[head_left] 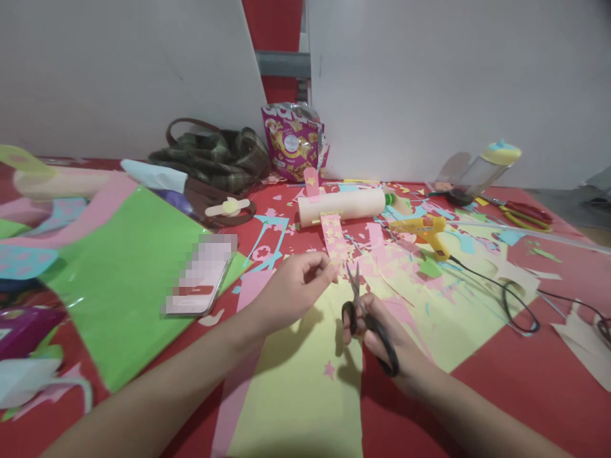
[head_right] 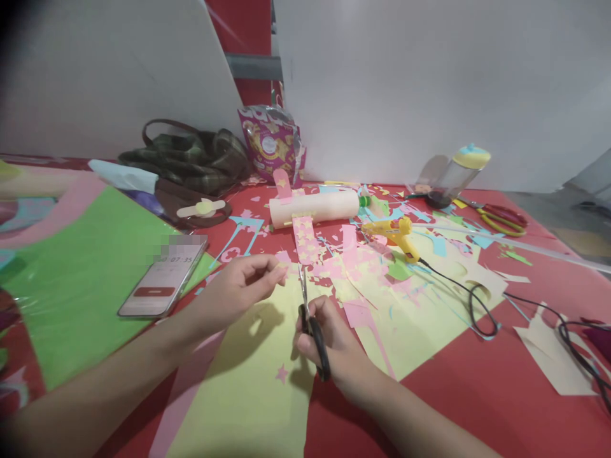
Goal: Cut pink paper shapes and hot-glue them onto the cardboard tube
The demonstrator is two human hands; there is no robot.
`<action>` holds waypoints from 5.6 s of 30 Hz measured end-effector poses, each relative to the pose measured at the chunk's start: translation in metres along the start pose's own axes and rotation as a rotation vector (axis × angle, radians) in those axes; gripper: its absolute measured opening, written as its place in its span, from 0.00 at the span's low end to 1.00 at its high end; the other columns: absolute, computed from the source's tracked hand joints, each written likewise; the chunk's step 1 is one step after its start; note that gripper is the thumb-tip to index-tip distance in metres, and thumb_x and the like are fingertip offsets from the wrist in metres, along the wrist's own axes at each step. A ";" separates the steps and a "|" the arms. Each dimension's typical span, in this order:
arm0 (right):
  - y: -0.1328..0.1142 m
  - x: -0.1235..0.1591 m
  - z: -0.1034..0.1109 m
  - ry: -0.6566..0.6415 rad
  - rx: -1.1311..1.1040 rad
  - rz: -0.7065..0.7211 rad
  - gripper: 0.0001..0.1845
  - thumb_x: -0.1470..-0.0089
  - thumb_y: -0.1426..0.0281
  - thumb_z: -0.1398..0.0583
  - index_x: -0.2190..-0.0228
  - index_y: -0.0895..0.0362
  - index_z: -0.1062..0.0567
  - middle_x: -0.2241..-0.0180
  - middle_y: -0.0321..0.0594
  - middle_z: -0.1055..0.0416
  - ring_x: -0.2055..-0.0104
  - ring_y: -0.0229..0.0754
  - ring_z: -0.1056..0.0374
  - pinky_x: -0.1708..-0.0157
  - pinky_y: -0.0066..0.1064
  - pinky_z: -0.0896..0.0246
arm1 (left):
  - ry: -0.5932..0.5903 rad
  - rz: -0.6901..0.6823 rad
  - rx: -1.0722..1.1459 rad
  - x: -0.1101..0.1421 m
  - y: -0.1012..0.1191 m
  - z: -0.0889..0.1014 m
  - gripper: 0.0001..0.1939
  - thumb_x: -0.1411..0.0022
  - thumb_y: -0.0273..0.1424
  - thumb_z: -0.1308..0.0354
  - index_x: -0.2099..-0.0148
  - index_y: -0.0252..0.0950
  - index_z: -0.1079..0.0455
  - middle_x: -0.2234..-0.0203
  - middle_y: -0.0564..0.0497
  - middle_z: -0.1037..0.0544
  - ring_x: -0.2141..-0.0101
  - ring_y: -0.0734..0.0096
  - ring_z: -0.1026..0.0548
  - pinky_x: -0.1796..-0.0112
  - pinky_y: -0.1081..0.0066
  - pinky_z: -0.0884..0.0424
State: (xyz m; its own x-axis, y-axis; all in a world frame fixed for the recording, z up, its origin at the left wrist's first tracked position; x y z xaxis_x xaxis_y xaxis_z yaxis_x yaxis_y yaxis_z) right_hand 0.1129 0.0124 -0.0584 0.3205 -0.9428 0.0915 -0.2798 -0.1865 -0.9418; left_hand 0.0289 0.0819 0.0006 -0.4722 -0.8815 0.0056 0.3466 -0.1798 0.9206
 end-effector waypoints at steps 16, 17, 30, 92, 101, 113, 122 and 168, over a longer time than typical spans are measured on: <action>-0.001 0.001 -0.011 -0.103 0.010 -0.024 0.20 0.58 0.52 0.43 0.71 0.53 0.41 0.71 0.36 0.42 0.69 0.39 0.45 0.69 0.31 0.47 | -0.031 -0.018 -0.223 0.006 -0.003 -0.012 0.15 0.42 0.36 0.57 0.78 0.34 0.45 0.84 0.58 0.45 0.80 0.80 0.44 0.79 0.77 0.48; 0.000 0.001 -0.010 -0.106 0.002 -0.021 0.20 0.58 0.52 0.43 0.70 0.53 0.41 0.71 0.36 0.42 0.69 0.38 0.45 0.69 0.31 0.47 | -0.031 -0.016 -0.226 0.006 -0.004 -0.012 0.15 0.42 0.36 0.57 0.78 0.34 0.45 0.84 0.58 0.44 0.80 0.80 0.43 0.79 0.77 0.48; 0.007 0.001 -0.008 -0.108 -0.057 -0.020 0.19 0.56 0.54 0.43 0.70 0.53 0.42 0.70 0.36 0.43 0.69 0.38 0.45 0.68 0.32 0.49 | -0.037 -0.007 -0.198 0.007 -0.004 -0.016 0.14 0.42 0.34 0.57 0.77 0.34 0.45 0.83 0.58 0.44 0.79 0.80 0.44 0.78 0.77 0.47; 0.008 0.002 -0.012 -0.144 -0.055 -0.049 0.18 0.54 0.54 0.45 0.72 0.54 0.44 0.74 0.34 0.43 0.76 0.33 0.45 0.77 0.27 0.50 | -0.132 0.037 -0.082 0.005 -0.004 -0.014 0.13 0.44 0.35 0.55 0.76 0.32 0.37 0.84 0.58 0.44 0.82 0.80 0.45 0.81 0.78 0.48; 0.008 0.003 -0.012 -0.150 -0.067 -0.052 0.16 0.53 0.55 0.45 0.72 0.54 0.43 0.74 0.34 0.43 0.76 0.34 0.44 0.75 0.29 0.48 | -0.138 0.061 -0.068 0.005 -0.007 -0.014 0.13 0.45 0.35 0.54 0.76 0.32 0.36 0.84 0.58 0.43 0.82 0.80 0.45 0.81 0.79 0.48; 0.007 0.002 -0.011 -0.130 -0.076 -0.071 0.18 0.55 0.54 0.44 0.73 0.54 0.44 0.75 0.32 0.43 0.77 0.33 0.44 0.76 0.28 0.48 | -0.146 0.070 -0.032 0.005 -0.009 -0.017 0.14 0.45 0.36 0.54 0.76 0.32 0.37 0.83 0.57 0.40 0.80 0.79 0.42 0.78 0.79 0.44; 0.007 0.001 -0.012 -0.129 -0.078 -0.043 0.17 0.54 0.55 0.44 0.73 0.53 0.44 0.75 0.33 0.42 0.77 0.33 0.44 0.77 0.27 0.47 | -0.143 0.090 -0.053 0.007 -0.009 -0.020 0.13 0.44 0.35 0.55 0.76 0.33 0.39 0.83 0.57 0.43 0.79 0.79 0.43 0.78 0.78 0.45; 0.015 0.005 -0.007 -0.092 -0.086 -0.050 0.14 0.52 0.57 0.45 0.71 0.54 0.42 0.75 0.33 0.41 0.75 0.34 0.44 0.74 0.27 0.48 | -0.026 0.083 0.143 0.011 -0.012 -0.027 0.14 0.44 0.31 0.54 0.80 0.35 0.48 0.85 0.59 0.47 0.82 0.81 0.47 0.79 0.78 0.48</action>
State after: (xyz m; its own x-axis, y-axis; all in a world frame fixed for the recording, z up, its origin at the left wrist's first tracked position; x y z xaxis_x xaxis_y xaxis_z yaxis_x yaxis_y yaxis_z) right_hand 0.1035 0.0033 -0.0698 0.4163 -0.9032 0.1044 -0.3365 -0.2597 -0.9051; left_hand 0.0413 0.0623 -0.0209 -0.4678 -0.8790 0.0924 0.2673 -0.0411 0.9627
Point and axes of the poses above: each hand's wrist, its own x-axis away from the middle knuckle, its own z-axis out of the back of the hand, y = z × x, the point moved 9 cm from there along -x, towards the middle knuckle
